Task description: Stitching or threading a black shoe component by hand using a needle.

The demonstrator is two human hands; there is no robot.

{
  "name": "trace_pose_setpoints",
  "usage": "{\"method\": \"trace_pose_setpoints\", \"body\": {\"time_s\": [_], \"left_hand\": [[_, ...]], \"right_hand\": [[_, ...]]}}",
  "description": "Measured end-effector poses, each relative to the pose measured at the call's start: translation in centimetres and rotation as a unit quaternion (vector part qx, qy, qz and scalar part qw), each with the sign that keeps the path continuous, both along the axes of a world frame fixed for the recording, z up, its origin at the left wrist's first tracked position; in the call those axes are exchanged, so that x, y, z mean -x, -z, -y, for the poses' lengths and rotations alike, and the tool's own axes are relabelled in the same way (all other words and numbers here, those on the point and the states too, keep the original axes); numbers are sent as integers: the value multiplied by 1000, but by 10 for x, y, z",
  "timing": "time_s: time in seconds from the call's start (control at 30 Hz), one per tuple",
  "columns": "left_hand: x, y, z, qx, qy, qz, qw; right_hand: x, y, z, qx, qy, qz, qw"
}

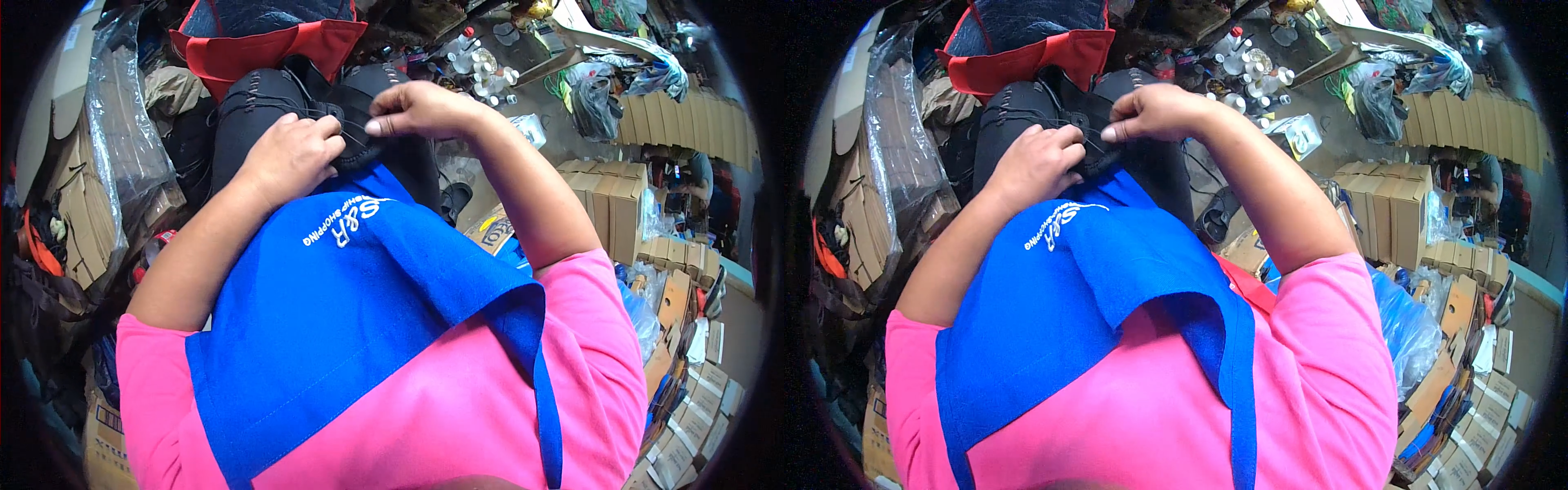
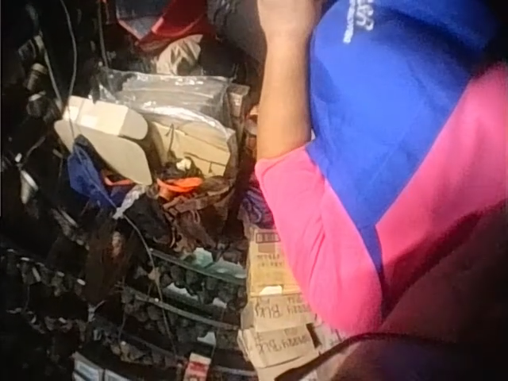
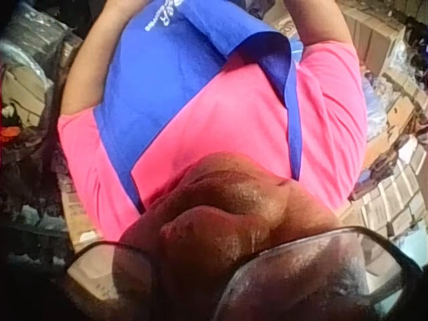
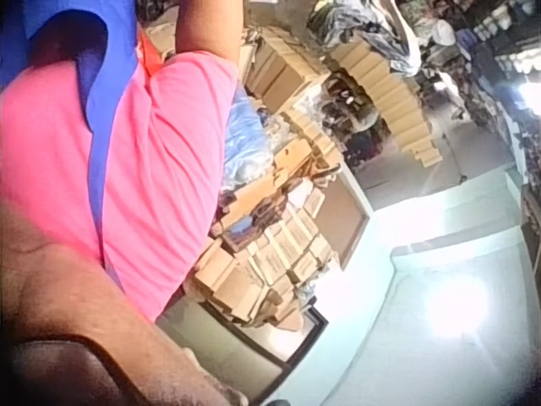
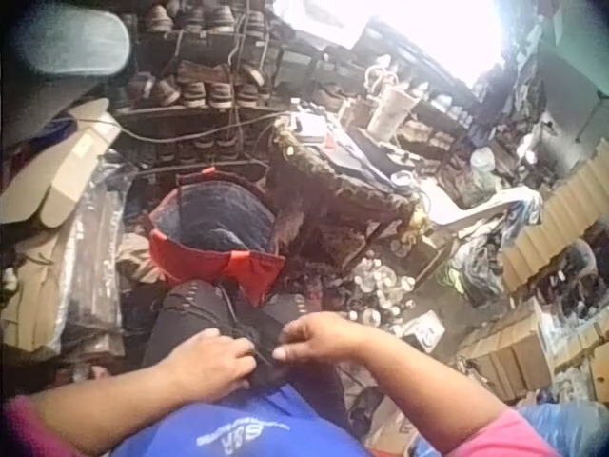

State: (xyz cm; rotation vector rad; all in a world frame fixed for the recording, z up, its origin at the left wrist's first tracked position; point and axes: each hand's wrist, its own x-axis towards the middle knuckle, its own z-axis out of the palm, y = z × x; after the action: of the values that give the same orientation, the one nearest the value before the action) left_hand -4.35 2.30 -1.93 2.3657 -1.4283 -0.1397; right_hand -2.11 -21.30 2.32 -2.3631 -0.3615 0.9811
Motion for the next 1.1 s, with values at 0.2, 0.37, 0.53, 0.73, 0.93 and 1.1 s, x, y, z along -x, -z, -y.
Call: {"method": "trace_pose_setpoints", "body": {"time_s": [0.2,0.37,0.53,0.73,0.93,1.1], "left_hand": [[5,3,7,5,-58,158,986],[5,0,12,73,-42,132,988],[-4,-5,10,139,18,-17,990],[-28,-16,13,162,-93,12,982],[-32,-26,13,113,-17,5,993],[-48,-96,-50,203,-139,-472,847]], "right_hand": [[25,-2,-4,-27,114,21,993],[53,-13,13,-125,228,-7,966],[65,19,40,-226,301,-141,916],[58,17,40,-206,278,-163,924],[55,15,24,-160,255,-50,952],[48,32,30,-180,276,25,944]]}}
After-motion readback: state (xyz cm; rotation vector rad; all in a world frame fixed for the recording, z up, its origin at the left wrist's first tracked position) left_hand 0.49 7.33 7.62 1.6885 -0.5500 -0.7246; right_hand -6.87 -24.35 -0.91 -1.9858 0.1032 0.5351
